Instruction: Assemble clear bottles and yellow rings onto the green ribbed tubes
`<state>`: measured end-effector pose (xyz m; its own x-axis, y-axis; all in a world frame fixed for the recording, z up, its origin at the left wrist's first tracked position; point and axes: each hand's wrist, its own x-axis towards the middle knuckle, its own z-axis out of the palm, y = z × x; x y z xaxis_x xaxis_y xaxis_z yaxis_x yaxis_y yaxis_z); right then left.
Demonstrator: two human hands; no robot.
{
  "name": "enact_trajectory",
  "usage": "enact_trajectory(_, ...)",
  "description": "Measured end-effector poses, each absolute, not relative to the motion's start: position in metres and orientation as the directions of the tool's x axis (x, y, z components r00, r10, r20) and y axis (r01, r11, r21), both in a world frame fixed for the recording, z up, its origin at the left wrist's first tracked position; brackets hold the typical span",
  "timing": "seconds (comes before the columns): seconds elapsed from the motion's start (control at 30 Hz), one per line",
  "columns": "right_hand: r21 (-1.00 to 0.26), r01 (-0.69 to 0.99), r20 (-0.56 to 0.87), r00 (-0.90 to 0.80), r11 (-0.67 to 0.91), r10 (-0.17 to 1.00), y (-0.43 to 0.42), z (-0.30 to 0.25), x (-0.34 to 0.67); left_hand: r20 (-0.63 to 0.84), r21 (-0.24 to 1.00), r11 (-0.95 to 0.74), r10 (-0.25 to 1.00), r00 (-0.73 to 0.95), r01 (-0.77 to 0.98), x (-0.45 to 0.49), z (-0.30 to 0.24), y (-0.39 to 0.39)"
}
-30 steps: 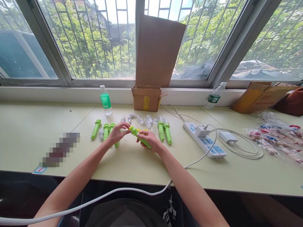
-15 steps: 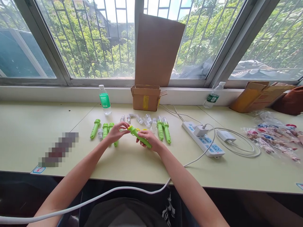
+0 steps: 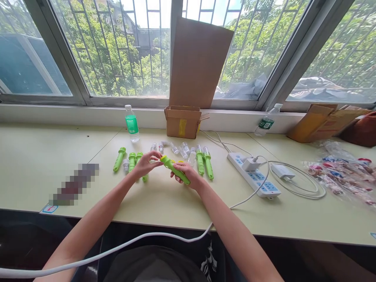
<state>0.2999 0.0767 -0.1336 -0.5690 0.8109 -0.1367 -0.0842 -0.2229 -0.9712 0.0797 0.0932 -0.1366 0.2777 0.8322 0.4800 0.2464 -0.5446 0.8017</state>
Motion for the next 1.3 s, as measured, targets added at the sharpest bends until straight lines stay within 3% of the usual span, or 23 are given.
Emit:
enact_trajectory(0.53, -0.96, -0.122, -0.128, -0.613, -0.253, 0.78, 0.079, -0.135, 0.301, 0.507, 0.796, -0.561, 0.823, 0.256, 0.229, 0.081, -0.137, 0.092)
enact_trajectory(0.7, -0.956, -0.064, -0.189, -0.608, -0.285, 0.771, 0.079, -0.137, 0.301, 0.499, 0.793, -0.557, 0.826, 0.262, 0.247, 0.082, -0.139, 0.093)
enact_trajectory(0.93, -0.983, 0.08, -0.181, -0.508, -0.163, 0.842, 0.075, -0.139, 0.295, 0.486, 0.777, -0.55, 0.834, 0.264, 0.307, 0.086, -0.146, 0.094)
enact_trajectory(1.3, -0.99, -0.008, -0.118, -0.477, -0.138, 0.871, 0.074, -0.139, 0.291, 0.49, 0.779, -0.549, 0.834, 0.254, 0.301, 0.083, -0.144, 0.094)
